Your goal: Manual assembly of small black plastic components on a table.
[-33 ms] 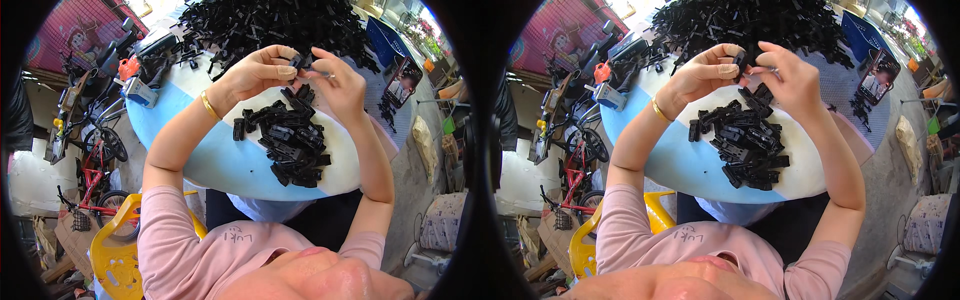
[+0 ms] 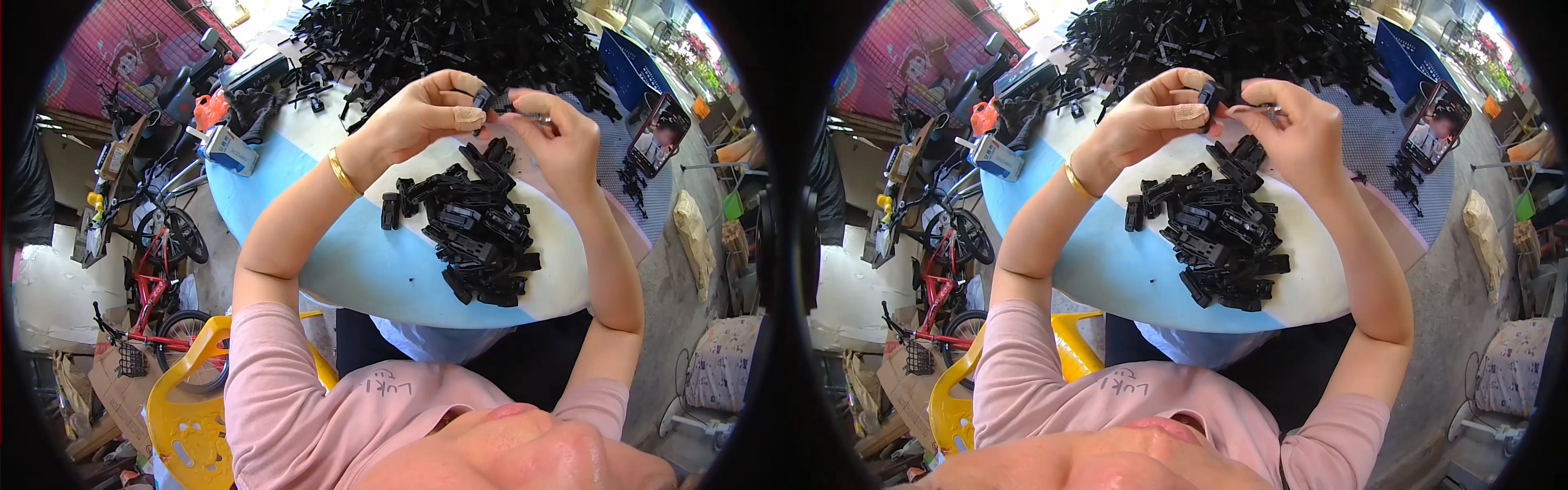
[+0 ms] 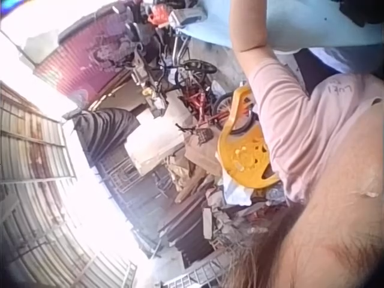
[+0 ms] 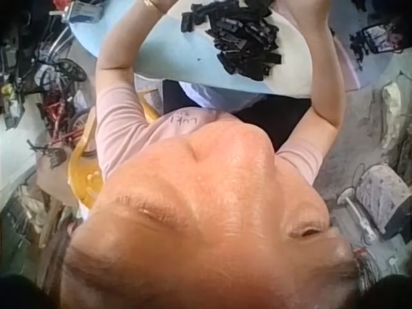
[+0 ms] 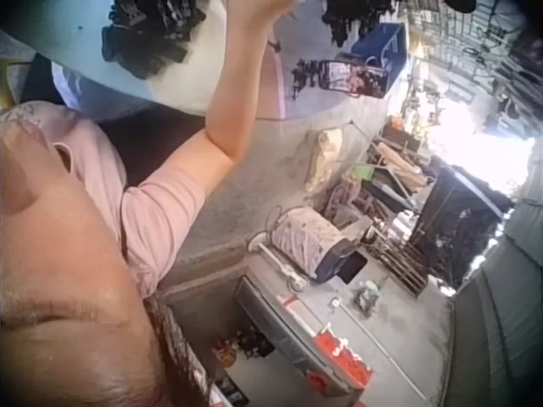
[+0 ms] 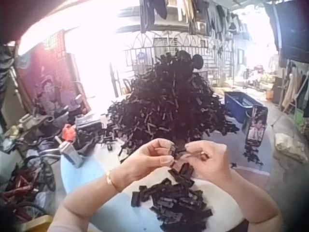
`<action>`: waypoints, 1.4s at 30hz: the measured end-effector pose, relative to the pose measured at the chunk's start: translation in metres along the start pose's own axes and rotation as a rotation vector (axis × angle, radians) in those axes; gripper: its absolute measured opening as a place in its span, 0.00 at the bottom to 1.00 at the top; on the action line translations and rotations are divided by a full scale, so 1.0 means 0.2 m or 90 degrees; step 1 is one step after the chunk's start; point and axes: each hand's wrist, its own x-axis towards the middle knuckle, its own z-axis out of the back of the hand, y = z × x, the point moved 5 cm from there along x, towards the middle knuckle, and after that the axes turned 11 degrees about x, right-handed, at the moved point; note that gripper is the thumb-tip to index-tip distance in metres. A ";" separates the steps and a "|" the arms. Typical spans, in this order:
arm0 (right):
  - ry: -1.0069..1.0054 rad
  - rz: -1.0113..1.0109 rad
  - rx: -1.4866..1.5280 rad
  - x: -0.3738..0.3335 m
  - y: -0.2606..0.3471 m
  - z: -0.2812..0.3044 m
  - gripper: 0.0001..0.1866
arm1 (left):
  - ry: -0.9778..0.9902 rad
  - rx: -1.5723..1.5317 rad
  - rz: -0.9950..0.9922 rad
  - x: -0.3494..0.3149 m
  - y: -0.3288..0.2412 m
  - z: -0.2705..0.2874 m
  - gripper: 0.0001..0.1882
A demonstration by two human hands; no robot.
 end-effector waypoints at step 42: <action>0.051 -0.143 0.199 -0.01 -0.01 -0.02 0.10 | -0.230 0.129 -0.189 -0.04 -0.11 -0.10 0.15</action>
